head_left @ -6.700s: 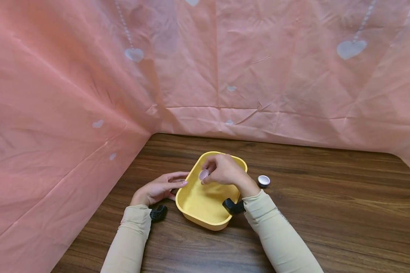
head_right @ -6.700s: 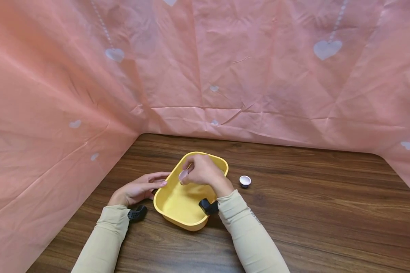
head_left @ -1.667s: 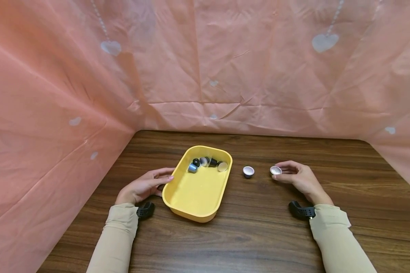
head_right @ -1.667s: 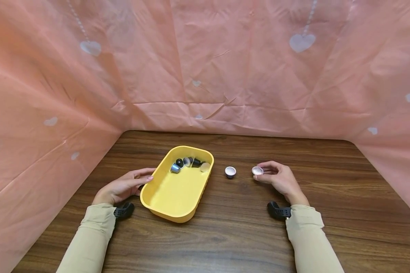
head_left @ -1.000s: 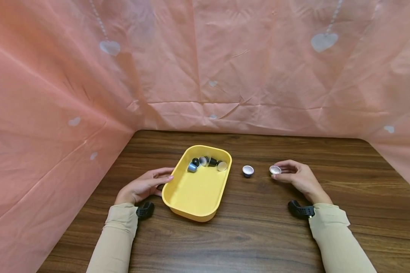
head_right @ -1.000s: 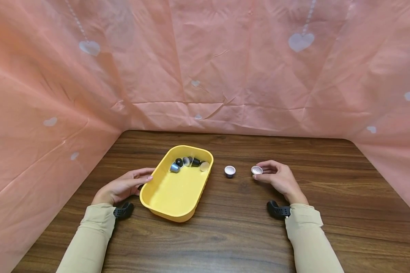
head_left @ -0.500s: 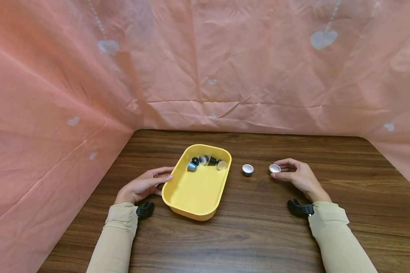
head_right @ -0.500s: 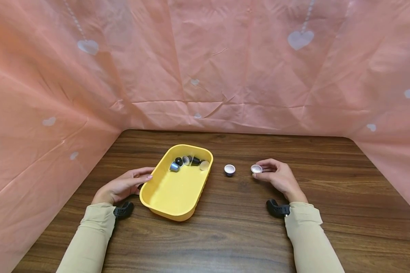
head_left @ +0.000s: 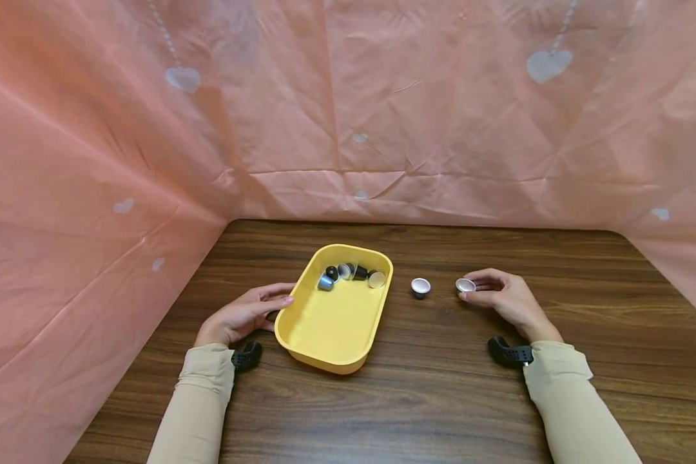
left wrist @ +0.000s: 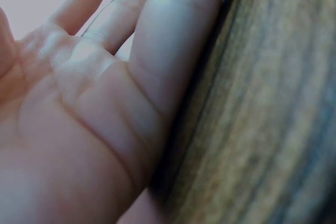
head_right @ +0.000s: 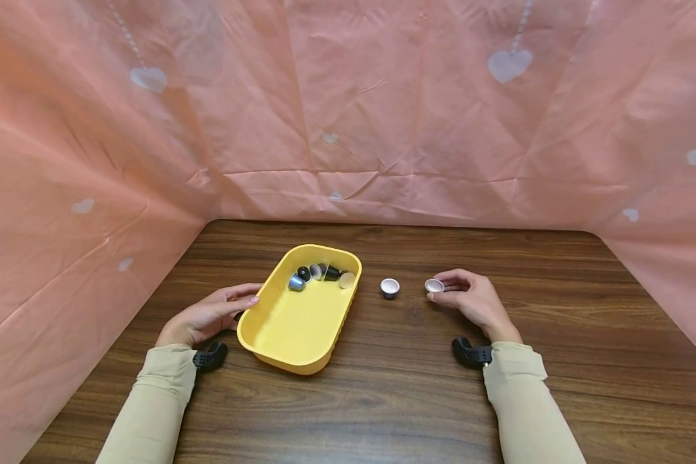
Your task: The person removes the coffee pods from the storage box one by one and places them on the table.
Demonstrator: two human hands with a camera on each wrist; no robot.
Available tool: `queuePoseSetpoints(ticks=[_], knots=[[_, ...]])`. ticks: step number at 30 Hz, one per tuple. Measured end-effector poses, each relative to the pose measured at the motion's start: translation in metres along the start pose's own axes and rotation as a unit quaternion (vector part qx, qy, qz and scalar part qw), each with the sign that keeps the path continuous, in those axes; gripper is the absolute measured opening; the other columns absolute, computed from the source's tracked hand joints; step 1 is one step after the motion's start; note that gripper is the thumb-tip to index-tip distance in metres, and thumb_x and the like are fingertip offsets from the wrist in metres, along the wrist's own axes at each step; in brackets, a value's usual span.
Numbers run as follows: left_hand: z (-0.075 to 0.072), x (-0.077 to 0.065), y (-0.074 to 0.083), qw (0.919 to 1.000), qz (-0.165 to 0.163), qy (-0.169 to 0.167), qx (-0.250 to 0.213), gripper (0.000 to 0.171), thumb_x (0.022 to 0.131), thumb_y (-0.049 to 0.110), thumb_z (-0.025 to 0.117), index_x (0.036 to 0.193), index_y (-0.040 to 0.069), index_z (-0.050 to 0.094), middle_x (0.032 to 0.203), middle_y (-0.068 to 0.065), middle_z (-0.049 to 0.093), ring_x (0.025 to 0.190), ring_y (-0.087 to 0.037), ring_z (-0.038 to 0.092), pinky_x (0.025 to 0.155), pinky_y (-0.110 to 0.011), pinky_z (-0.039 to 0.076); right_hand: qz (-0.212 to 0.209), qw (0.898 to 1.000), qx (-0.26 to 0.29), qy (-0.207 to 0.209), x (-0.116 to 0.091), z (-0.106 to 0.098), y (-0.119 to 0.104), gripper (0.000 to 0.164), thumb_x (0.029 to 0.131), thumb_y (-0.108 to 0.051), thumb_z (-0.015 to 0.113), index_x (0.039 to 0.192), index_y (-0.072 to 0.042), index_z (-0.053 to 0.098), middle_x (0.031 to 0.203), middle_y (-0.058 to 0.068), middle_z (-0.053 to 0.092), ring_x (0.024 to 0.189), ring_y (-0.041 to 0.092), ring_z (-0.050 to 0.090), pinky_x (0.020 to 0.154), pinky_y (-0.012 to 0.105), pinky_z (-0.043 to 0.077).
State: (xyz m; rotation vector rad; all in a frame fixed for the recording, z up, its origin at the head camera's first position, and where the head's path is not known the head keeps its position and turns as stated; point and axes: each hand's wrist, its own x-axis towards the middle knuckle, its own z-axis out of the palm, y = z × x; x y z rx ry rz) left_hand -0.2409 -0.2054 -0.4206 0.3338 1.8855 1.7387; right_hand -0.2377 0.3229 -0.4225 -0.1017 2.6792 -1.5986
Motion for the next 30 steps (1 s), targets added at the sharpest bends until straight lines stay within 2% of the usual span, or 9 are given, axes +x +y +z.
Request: queuePoseSetpoints(ticks=[10, 20, 30], knots=[[-0.0011, 0.0004, -0.0014, 1.0000, -0.001, 0.000, 0.001, 0.059, 0.112, 0.022, 0.058, 0.165, 0.004, 0.039, 0.137, -0.002, 0.070, 0.115, -0.017, 0.073, 0.090, -0.042, 0.065, 0.005, 1.000, -0.010, -0.002, 0.0024, -0.0002, 0.0030, 0.058, 0.091, -0.029, 0.089, 0.139, -0.004, 0.068, 0.114, -0.004, 0.076, 0.094, -0.004, 0.066, 0.079, 0.018, 0.056], [-0.0013, 0.0008, -0.0018, 1.0000, -0.003, 0.003, 0.003, 0.059, 0.112, 0.021, 0.058, 0.165, 0.003, 0.039, 0.137, -0.002, 0.069, 0.115, -0.016, 0.072, 0.090, -0.042, 0.065, 0.004, 1.000, -0.003, -0.004, 0.0009, -0.0003, 0.0016, 0.058, 0.091, -0.028, 0.089, 0.138, -0.004, 0.069, 0.107, -0.013, 0.076, 0.094, -0.004, 0.067, 0.080, 0.018, 0.056], [-0.0021, 0.0012, -0.0009, 1.0000, -0.005, 0.001, 0.003, 0.059, 0.112, 0.022, 0.058, 0.165, 0.003, 0.039, 0.138, -0.003, 0.069, 0.116, -0.016, 0.072, 0.091, -0.043, 0.065, 0.004, 1.000, -0.014, -0.001, -0.0001, 0.0002, -0.0017, 0.058, 0.091, -0.030, 0.089, 0.138, -0.004, 0.069, 0.112, -0.004, 0.076, 0.094, -0.004, 0.066, 0.079, 0.018, 0.055]])
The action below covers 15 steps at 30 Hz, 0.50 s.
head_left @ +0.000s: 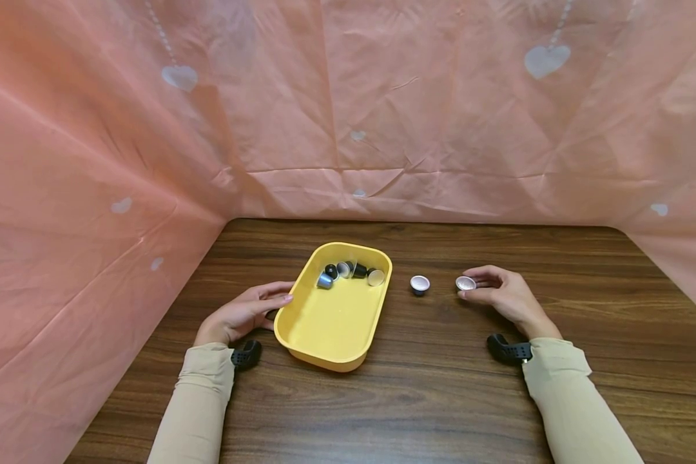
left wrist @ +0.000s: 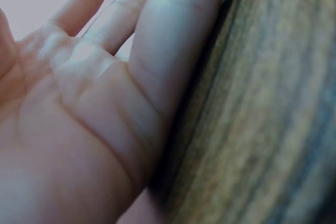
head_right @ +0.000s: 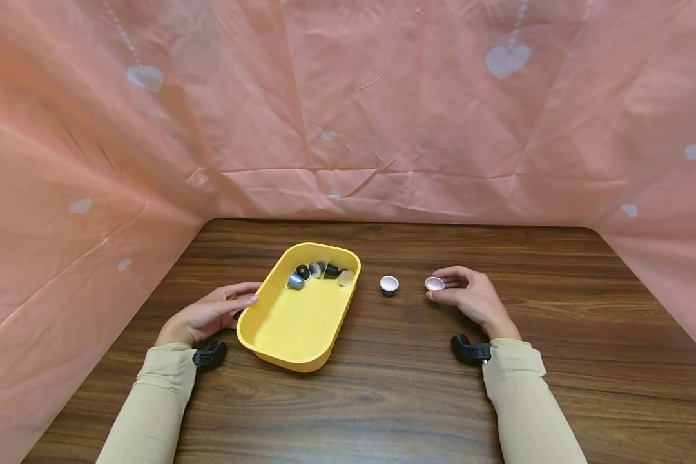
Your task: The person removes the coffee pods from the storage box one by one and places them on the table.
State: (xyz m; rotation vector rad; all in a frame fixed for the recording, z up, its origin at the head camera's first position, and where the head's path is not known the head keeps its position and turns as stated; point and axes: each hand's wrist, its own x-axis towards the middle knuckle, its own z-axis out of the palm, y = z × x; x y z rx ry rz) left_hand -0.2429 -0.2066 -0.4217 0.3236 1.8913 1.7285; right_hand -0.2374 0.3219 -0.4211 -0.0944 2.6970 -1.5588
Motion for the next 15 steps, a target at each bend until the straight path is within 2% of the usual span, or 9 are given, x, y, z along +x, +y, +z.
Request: queuePoseSetpoints(ticks=[15], knots=[[0.0007, 0.0010, 0.0012, 0.9999, -0.006, 0.007, 0.005, 0.059, 0.111, 0.023, 0.060, 0.164, 0.005, 0.042, 0.139, -0.005, 0.067, 0.117, -0.017, 0.072, 0.092, -0.043, 0.065, 0.004, 1.000, 0.002, -0.005, 0.0015, -0.0005, 0.0017, 0.059, 0.092, -0.032, 0.088, 0.140, -0.005, 0.068, 0.115, -0.003, 0.075, 0.095, -0.004, 0.066, 0.080, 0.018, 0.056]])
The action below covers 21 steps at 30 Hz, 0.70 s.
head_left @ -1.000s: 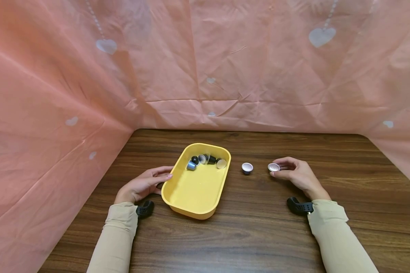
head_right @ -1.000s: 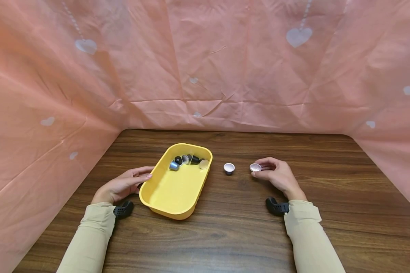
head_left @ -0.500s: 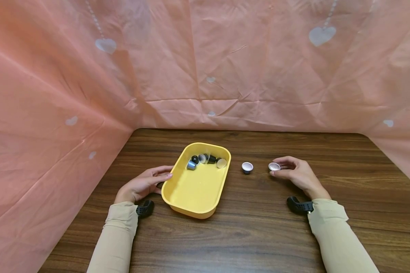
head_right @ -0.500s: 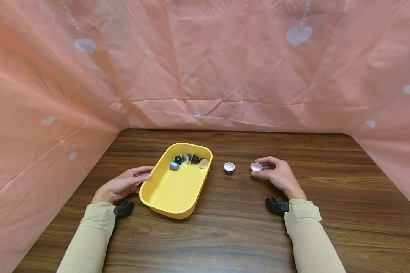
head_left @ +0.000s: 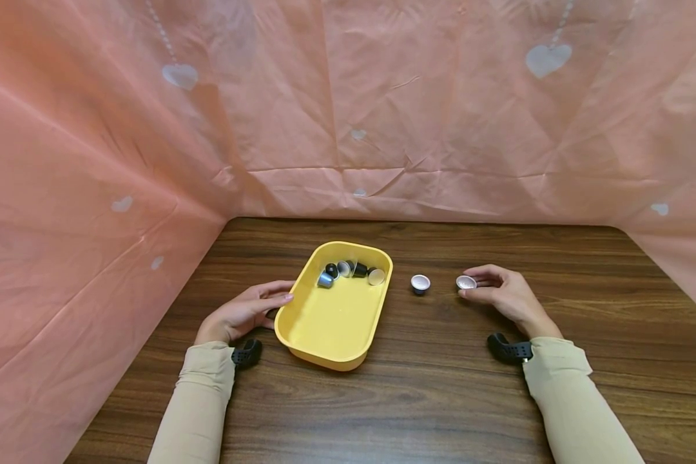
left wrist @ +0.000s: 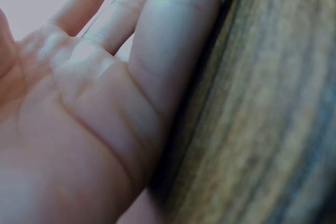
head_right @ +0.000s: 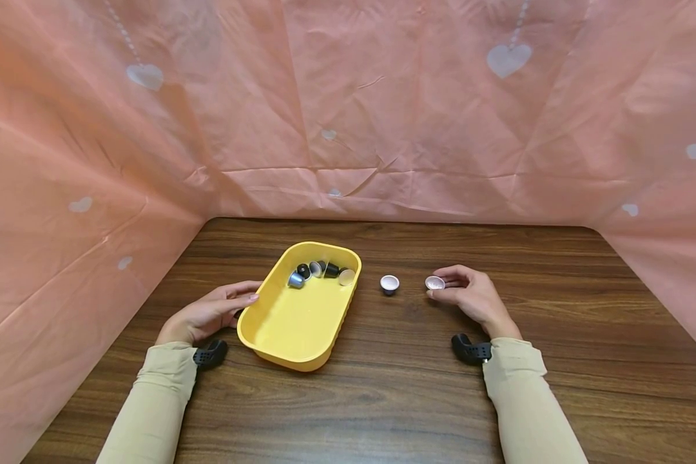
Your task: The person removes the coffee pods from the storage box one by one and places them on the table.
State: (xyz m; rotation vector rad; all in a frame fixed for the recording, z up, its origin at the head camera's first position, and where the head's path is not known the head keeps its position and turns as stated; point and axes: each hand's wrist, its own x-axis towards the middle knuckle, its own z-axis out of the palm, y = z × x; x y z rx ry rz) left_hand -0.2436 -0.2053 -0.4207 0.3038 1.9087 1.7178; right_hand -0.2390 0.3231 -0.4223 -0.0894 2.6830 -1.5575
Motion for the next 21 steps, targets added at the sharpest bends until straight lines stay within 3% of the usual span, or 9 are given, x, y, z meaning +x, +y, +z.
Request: queuePoseSetpoints(ticks=[12, 21], knots=[[0.0000, -0.0017, 0.0021, 1.0000, -0.001, -0.008, 0.000, 0.060, 0.111, 0.024, 0.060, 0.165, 0.005, 0.040, 0.140, -0.005, 0.068, 0.116, -0.017, 0.073, 0.092, -0.042, 0.065, -0.005, 1.000, 0.010, 0.003, -0.0014, 0.0006, -0.0019, 0.058, 0.091, -0.030, 0.089, 0.138, -0.003, 0.069, 0.108, -0.011, 0.075, 0.094, -0.004, 0.067, 0.080, 0.017, 0.056], [0.0002, -0.0015, 0.0020, 1.0000, 0.000, -0.006, -0.001, 0.060, 0.111, 0.024, 0.060, 0.164, 0.005, 0.041, 0.140, -0.005, 0.068, 0.116, -0.017, 0.073, 0.092, -0.043, 0.065, 0.003, 1.000, -0.002, 0.001, -0.0017, 0.0006, -0.0016, 0.061, 0.091, -0.033, 0.088, 0.141, -0.004, 0.067, 0.118, 0.000, 0.075, 0.096, -0.004, 0.066, 0.080, 0.018, 0.056]])
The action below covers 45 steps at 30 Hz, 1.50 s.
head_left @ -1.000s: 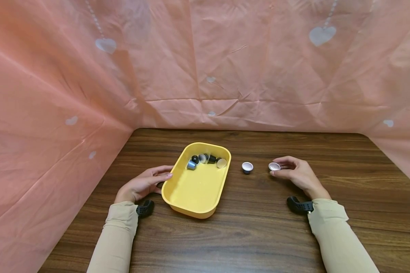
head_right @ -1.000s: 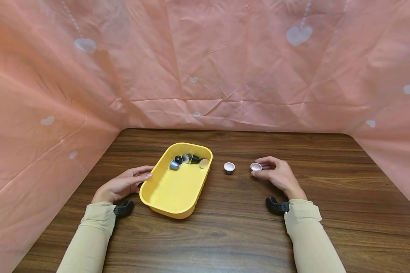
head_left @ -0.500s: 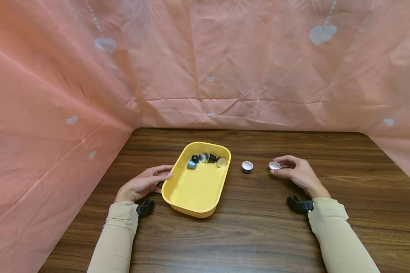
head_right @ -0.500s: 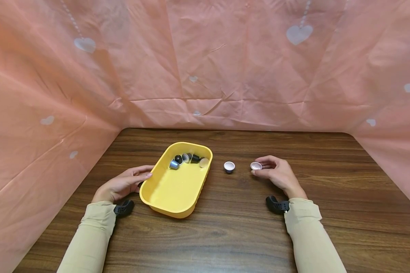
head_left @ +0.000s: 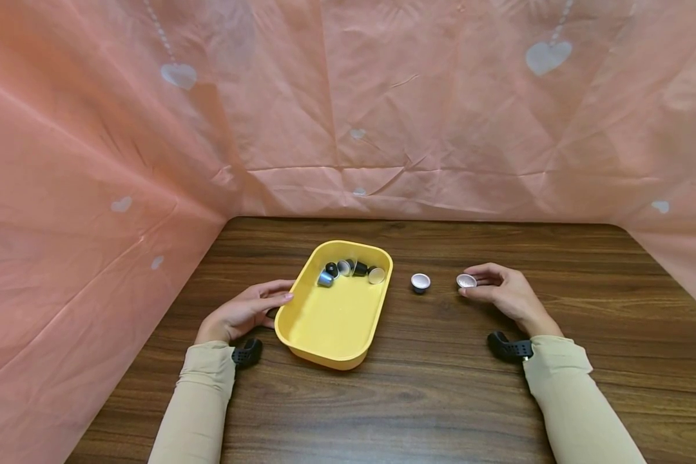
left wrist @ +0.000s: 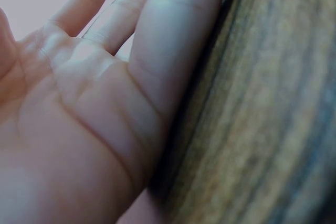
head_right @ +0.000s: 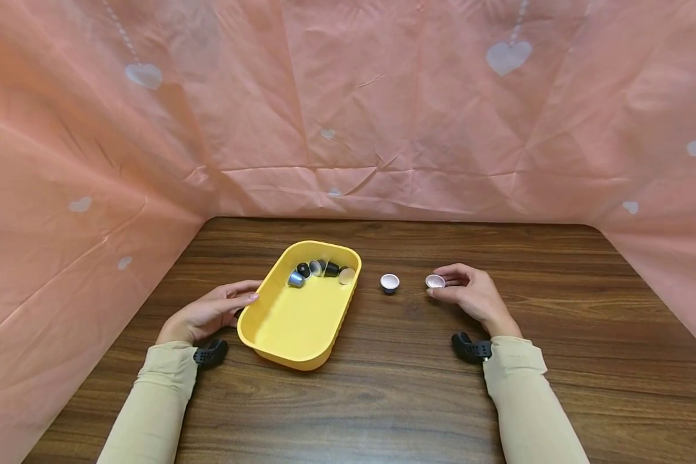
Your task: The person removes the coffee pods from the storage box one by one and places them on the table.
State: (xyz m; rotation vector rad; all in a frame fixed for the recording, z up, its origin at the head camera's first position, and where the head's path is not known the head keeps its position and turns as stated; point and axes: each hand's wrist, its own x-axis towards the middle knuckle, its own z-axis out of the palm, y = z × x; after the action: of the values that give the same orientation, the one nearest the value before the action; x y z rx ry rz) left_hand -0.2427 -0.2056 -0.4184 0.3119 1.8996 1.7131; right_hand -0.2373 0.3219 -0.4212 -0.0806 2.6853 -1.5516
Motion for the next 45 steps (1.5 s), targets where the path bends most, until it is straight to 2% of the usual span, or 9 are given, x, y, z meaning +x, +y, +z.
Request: queuePoseSetpoints(ticks=[14, 22, 26, 30, 37, 42, 45], knots=[[0.001, -0.001, 0.000, 0.9999, 0.006, -0.001, -0.010, 0.060, 0.111, 0.022, 0.059, 0.164, 0.003, 0.040, 0.136, -0.003, 0.069, 0.115, -0.016, 0.072, 0.090, -0.042, 0.065, -0.001, 1.000, 0.004, -0.004, 0.003, -0.002, -0.001, 0.061, 0.091, -0.033, 0.089, 0.141, -0.004, 0.067, 0.117, -0.003, 0.075, 0.096, -0.005, 0.066, 0.080, 0.018, 0.056], [0.001, 0.001, 0.000, 1.0000, 0.004, 0.002, -0.001, 0.059, 0.111, 0.023, 0.060, 0.163, 0.004, 0.042, 0.139, -0.005, 0.068, 0.117, -0.017, 0.072, 0.091, -0.042, 0.065, 0.016, 1.000, 0.013, -0.002, 0.001, -0.008, -0.004, 0.066, 0.091, -0.042, 0.088, 0.142, -0.007, 0.066, 0.110, -0.019, 0.075, 0.099, -0.006, 0.067, 0.083, 0.018, 0.054], [0.002, 0.002, 0.000, 1.0000, 0.001, 0.004, 0.000, 0.058, 0.111, 0.023, 0.060, 0.163, 0.004, 0.043, 0.138, -0.006, 0.069, 0.116, -0.017, 0.072, 0.091, -0.043, 0.065, 0.007, 1.000, 0.024, 0.010, -0.001, -0.011, -0.005, 0.067, 0.092, -0.041, 0.087, 0.143, -0.004, 0.064, 0.110, -0.023, 0.075, 0.101, -0.008, 0.068, 0.086, 0.015, 0.052], [0.002, 0.002, 0.001, 1.0000, 0.001, 0.006, 0.001, 0.058, 0.111, 0.023, 0.059, 0.163, 0.004, 0.042, 0.138, -0.005, 0.069, 0.116, -0.017, 0.072, 0.091, -0.043, 0.065, -0.009, 0.999, 0.034, 0.026, -0.001, -0.017, -0.008, 0.064, 0.095, -0.037, 0.085, 0.143, -0.001, 0.063, 0.111, -0.024, 0.075, 0.101, -0.011, 0.068, 0.087, 0.010, 0.050], [0.002, 0.001, 0.002, 1.0000, 0.003, 0.008, -0.002, 0.058, 0.111, 0.022, 0.059, 0.163, 0.004, 0.042, 0.138, -0.005, 0.068, 0.116, -0.017, 0.071, 0.090, -0.043, 0.065, -0.020, 0.998, 0.026, 0.044, -0.004, -0.029, -0.022, 0.049, 0.097, -0.038, 0.083, 0.136, -0.014, 0.067, 0.110, -0.030, 0.075, 0.100, -0.012, 0.069, 0.085, 0.011, 0.054], [0.001, 0.001, 0.001, 0.9999, 0.000, 0.010, -0.001, 0.059, 0.111, 0.023, 0.060, 0.163, 0.004, 0.042, 0.138, -0.005, 0.068, 0.116, -0.017, 0.072, 0.090, -0.043, 0.065, -0.043, 0.997, 0.052, 0.044, -0.005, -0.028, -0.035, 0.038, 0.097, -0.029, 0.084, 0.130, -0.017, 0.069, 0.105, -0.029, 0.077, 0.097, -0.010, 0.072, 0.083, 0.013, 0.057], [0.002, 0.003, 0.000, 1.0000, -0.004, 0.009, 0.001, 0.059, 0.110, 0.024, 0.061, 0.163, 0.005, 0.043, 0.139, -0.007, 0.068, 0.115, -0.017, 0.073, 0.091, -0.043, 0.065, -0.054, 0.997, 0.047, 0.042, -0.006, -0.023, -0.043, 0.035, 0.096, -0.027, 0.084, 0.127, -0.016, 0.071, 0.104, -0.027, 0.077, 0.096, -0.009, 0.073, 0.081, 0.013, 0.057]])
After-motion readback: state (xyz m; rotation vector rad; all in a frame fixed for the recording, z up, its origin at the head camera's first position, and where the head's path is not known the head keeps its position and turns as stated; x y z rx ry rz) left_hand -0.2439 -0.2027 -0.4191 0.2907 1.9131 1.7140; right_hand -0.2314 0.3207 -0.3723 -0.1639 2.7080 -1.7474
